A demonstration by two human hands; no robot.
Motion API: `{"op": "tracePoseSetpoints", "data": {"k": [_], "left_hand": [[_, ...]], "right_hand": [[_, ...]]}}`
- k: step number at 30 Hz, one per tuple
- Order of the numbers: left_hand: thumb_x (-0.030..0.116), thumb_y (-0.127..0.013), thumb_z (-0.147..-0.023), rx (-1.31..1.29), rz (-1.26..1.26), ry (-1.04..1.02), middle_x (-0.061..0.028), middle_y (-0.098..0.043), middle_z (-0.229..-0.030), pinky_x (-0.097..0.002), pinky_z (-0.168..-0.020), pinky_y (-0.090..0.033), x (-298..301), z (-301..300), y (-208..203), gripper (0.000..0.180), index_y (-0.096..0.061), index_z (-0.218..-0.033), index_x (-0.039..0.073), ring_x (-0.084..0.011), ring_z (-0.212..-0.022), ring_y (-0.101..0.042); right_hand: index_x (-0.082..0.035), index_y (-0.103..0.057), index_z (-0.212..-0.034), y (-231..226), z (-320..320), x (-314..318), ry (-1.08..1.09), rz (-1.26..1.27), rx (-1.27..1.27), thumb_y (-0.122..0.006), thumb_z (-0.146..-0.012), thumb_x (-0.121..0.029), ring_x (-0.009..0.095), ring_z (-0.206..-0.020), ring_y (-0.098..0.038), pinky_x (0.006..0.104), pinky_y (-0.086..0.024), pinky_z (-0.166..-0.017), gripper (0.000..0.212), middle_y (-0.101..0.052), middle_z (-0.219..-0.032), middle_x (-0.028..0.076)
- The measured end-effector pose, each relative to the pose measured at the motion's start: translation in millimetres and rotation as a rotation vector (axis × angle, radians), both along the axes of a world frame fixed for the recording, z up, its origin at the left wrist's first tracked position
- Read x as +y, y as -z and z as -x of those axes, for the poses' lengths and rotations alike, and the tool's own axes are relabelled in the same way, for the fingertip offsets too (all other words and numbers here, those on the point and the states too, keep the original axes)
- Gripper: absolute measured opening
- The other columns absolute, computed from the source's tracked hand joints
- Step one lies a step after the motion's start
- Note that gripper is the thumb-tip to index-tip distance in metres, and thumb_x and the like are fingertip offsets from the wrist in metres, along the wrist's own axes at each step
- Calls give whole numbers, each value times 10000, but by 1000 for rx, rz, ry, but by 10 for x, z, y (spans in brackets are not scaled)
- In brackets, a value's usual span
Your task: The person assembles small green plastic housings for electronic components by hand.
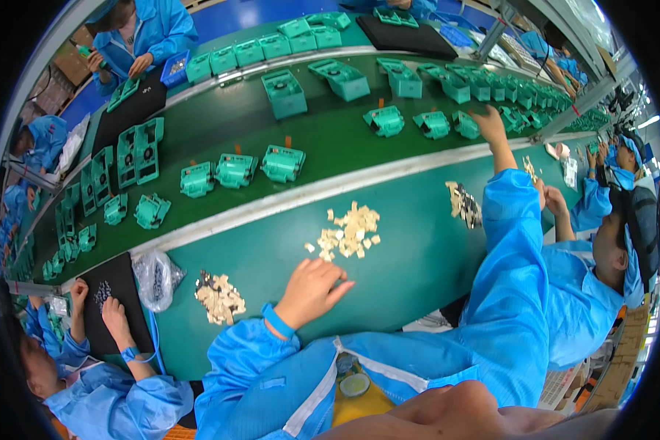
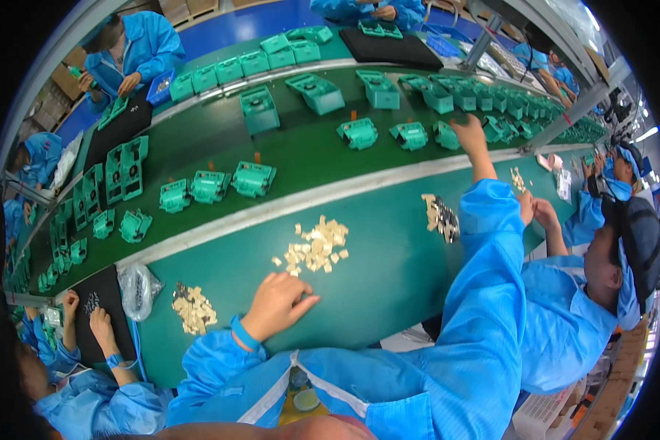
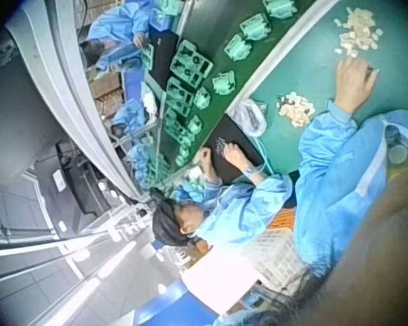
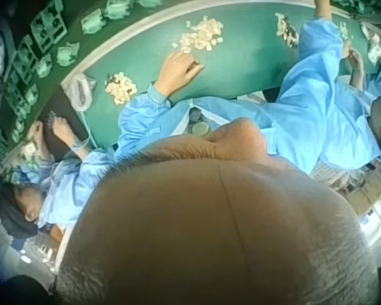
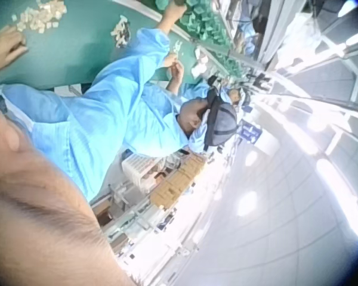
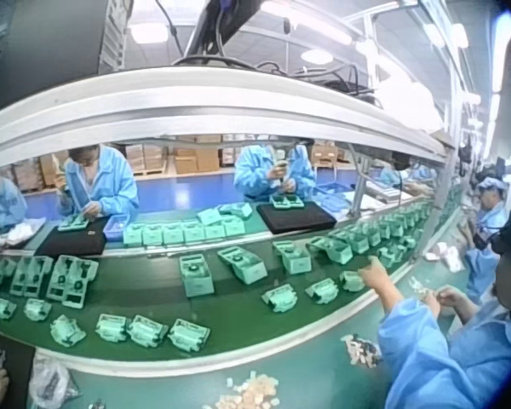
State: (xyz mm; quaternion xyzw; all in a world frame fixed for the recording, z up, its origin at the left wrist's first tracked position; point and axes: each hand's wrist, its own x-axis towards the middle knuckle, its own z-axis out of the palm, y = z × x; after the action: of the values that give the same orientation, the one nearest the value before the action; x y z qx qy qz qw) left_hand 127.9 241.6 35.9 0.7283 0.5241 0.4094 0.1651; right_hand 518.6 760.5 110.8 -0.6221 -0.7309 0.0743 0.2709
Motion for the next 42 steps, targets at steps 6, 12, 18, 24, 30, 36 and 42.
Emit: {"op": "tracePoseSetpoints", "data": {"k": [6,12,18,24,30,36,42], "left_hand": [[254,-785,-851,26,160,-68,-41,-592,-728,-383,-663,-401,-24,-25,-8,164,-681,-814,132,-255,-736,-577],[244,-789,-851,42,224,-23,-12,-554,-687,-358,-638,-382,56,-3,-70,156,-679,-803,145,-221,-704,-563],[215,-784,-855,56,189,-42,-23,-547,-715,-365,-648,-384,36,-46,-66,142,-670,-830,134,-229,-717,-557],[231,-723,-904,71,157,-62,-24,-625,-785,-374,-716,-424,-13,-39,84,141,-662,-842,120,-230,-790,-597],[153,-736,-884,-55,-82,-333,-74,-599,-711,-396,-602,-444,-82,-45,169,96,-682,-844,84,-276,-661,-583],[95,-715,-938,-600,-105,-683,-56,-663,-786,-282,-657,-485,-312,293,-220,88,-685,-914,16,-128,-709,-606],[79,-713,-944,-729,42,-643,-55,-689,-921,-261,-761,-504,-873,67,-85,112,-663,-1001,-4,-122,-833,-633]], "right_hand": [[5,-407,-1463,209,-428,286,412,-165,-310,-631,-817,-159,500,-1217,-554,535,-439,-1066,704,-552,-1373,309],[-7,-253,-1572,381,-876,689,222,-318,-374,-686,-831,-100,438,-1395,-416,496,-332,-1173,863,-401,-1565,216],[3,-402,-1443,387,-255,407,251,-453,-310,-722,-861,-137,447,-1225,-557,508,-483,-997,678,-540,-1355,234],[39,-448,-1392,62,507,-79,253,-456,34,-827,-828,-282,372,-1124,-597,461,-488,-949,751,-571,-1249,211],[-21,-476,-1366,-262,1834,-2253,-541,57,540,-879,-751,-109,237,-1046,-591,384,-529,-877,741,-571,-1201,134],[-64,-497,-1320,157,2239,-4267,-1250,-39,111,-789,-727,62,396,-1067,-642,447,-550,-891,673,-640,-1116,185],[-42,-463,-1371,401,2078,-4718,-1241,84,93,-668,-751,125,430,-1206,-570,460,-531,-936,673,-553,-1268,243]]}}
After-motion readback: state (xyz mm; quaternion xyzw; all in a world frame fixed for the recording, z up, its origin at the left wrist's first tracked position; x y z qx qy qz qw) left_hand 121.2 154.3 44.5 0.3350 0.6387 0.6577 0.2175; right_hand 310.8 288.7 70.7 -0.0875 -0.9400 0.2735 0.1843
